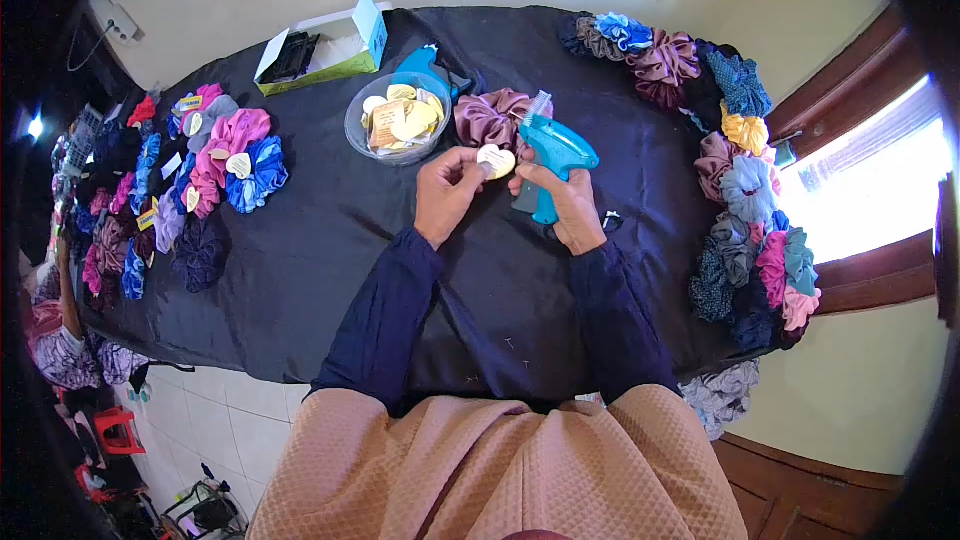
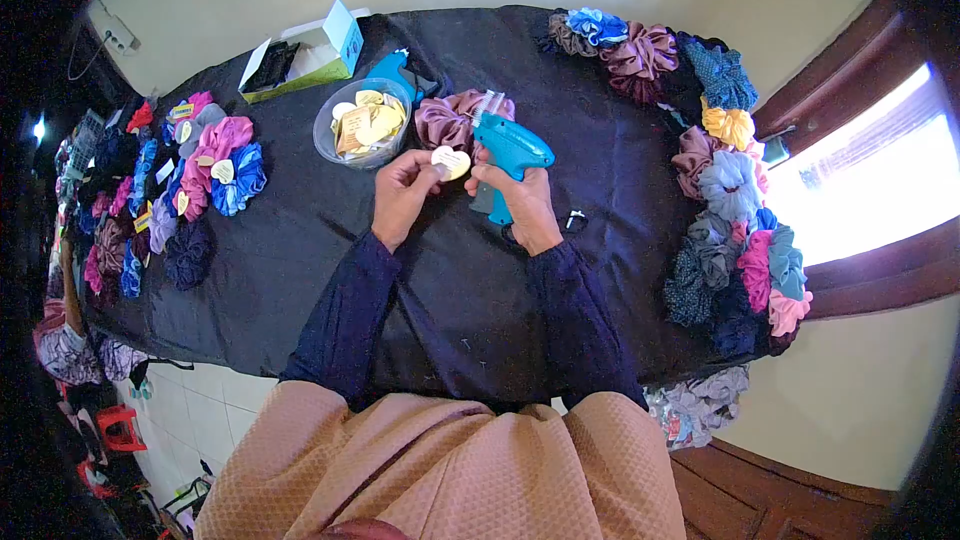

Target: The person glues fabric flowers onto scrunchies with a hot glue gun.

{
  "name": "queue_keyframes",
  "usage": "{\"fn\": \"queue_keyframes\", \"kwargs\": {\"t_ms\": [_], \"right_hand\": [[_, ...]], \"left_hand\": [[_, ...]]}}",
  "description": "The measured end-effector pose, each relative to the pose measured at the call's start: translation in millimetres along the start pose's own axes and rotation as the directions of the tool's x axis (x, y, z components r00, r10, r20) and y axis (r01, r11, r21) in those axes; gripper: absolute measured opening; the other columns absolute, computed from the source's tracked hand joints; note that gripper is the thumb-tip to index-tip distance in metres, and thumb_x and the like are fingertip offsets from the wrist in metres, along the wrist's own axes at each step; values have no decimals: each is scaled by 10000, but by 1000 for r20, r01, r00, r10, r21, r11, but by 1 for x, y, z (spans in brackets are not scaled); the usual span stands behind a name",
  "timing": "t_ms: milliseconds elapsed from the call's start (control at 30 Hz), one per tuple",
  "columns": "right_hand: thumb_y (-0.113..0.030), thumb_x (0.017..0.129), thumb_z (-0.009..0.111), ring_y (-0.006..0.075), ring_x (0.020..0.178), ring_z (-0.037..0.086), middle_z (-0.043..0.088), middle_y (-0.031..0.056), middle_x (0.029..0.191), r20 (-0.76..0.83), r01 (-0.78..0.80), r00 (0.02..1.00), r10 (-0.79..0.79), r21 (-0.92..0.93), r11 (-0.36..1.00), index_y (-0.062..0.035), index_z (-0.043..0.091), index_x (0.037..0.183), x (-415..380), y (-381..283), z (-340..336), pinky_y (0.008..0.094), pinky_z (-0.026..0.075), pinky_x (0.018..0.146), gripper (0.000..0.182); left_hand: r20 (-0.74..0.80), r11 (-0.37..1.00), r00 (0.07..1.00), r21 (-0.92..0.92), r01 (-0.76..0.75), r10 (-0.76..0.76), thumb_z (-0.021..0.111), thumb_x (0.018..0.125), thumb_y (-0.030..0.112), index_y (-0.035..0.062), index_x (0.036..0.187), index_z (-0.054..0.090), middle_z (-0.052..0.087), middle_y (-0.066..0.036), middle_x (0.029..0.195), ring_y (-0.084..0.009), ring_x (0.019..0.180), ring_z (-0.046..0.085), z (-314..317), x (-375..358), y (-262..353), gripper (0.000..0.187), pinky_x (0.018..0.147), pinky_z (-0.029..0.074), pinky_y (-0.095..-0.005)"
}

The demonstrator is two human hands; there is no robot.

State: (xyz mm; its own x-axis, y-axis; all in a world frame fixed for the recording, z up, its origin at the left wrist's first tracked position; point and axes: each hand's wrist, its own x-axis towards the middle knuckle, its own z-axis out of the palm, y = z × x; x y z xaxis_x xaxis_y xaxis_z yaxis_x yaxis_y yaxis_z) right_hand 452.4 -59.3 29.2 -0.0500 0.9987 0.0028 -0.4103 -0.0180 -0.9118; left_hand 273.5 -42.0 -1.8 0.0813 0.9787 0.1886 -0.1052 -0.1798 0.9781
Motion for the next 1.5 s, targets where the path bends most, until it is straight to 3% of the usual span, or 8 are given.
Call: {"fn": "queue_keyframes", "kwargs": {"t_ms": [167, 233, 333, 900, 1067, 1300, 1367, 1500], "right_hand": [[-133, 874, 669, 189, 720, 661, 644, 87, 857, 13, -79, 997, 79, 18, 997, 0, 592, 1071, -3, -7, 2, 324, 549, 667, 250], [-169, 888, 662, 185, 720, 661, 645, 87, 846, 76, -143, 986, 147, -54, 988, -2, 592, 1067, -5, -10, 3, 321, 549, 667, 255], [-178, 885, 672, 183, 721, 662, 645, 85, 850, 186, -110, 975, 125, -91, 990, -3, 591, 1068, -6, -10, 2, 317, 548, 663, 266], [-142, 900, 659, 167, 688, 655, 640, 71, 851, 169, -98, 979, 111, -86, 992, -3, 601, 1059, -7, -9, 4, 312, 548, 625, 219], [-140, 897, 659, 168, 686, 656, 644, 73, 840, 176, -94, 978, 109, -89, 992, -3, 606, 1051, -7, -9, 5, 313, 547, 623, 213], [-165, 893, 664, 185, 706, 665, 651, 83, 847, 139, -125, 982, 130, -43, 991, -2, 600, 1071, -5, -11, -1, 323, 557, 645, 250], [-196, 894, 658, 204, 729, 673, 655, 96, 870, 86, -156, 984, 157, -21, 987, 4, 595, 1085, -4, -12, -4, 335, 569, 668, 285], [-208, 889, 664, 212, 737, 678, 656, 101, 869, 45, -164, 985, 164, -8, 986, 3, 600, 1059, -2, -15, -9, 339, 575, 669, 278]], "left_hand": [[-160, 998, 986, -57, 33, -42, 672, 869, 69, -7, 1019, 681, 669, -9, 805, -43, 634, 562, -2, 1, 8, 169, 587, 452, -196], [-175, 997, 984, -72, 22, -34, 673, 872, 67, -6, 1023, 680, 673, -12, 817, -45, 644, 567, -1, 0, 8, 168, 596, 463, -199], [-209, 997, 978, -73, -15, -1, 673, 885, 84, 7, 1029, 678, 667, -6, 823, -50, 652, 578, 3, 0, 9, 164, 597, 468, -203], [-270, 993, 956, 36, -108, 114, 672, 881, 49, -11, 1042, 687, 675, -5, 849, -54, 715, 603, 6, -3, 7, 172, 653, 485, -210], [-142, 973, 970, 151, -174, 195, 672, 876, 46, 0, 1047, 687, 661, 5, 833, -47, 692, 564, 6, -4, 6, 177, 634, 451, -213], [-142, 953, 963, 235, -194, 231, 675, 852, 44, 13, 1014, 687, 651, -11, 829, -66, 690, 564, 9, -7, 17, 166, 631, 440, -215], [-146, 871, 919, 401, -283, 365, 680, 827, 48, 25, 1003, 684, 659, -32, 909, -107, 763, 600, 6, -5, 19, 177, 624, 454, -225], [-143, 804, 882, 494, -331, 450, 682, 811, 55, 29, 1014, 672, 645, -55, 1043, -150, 871, 617, 4, -2, 13, 204, 632, 482, -249]]}}
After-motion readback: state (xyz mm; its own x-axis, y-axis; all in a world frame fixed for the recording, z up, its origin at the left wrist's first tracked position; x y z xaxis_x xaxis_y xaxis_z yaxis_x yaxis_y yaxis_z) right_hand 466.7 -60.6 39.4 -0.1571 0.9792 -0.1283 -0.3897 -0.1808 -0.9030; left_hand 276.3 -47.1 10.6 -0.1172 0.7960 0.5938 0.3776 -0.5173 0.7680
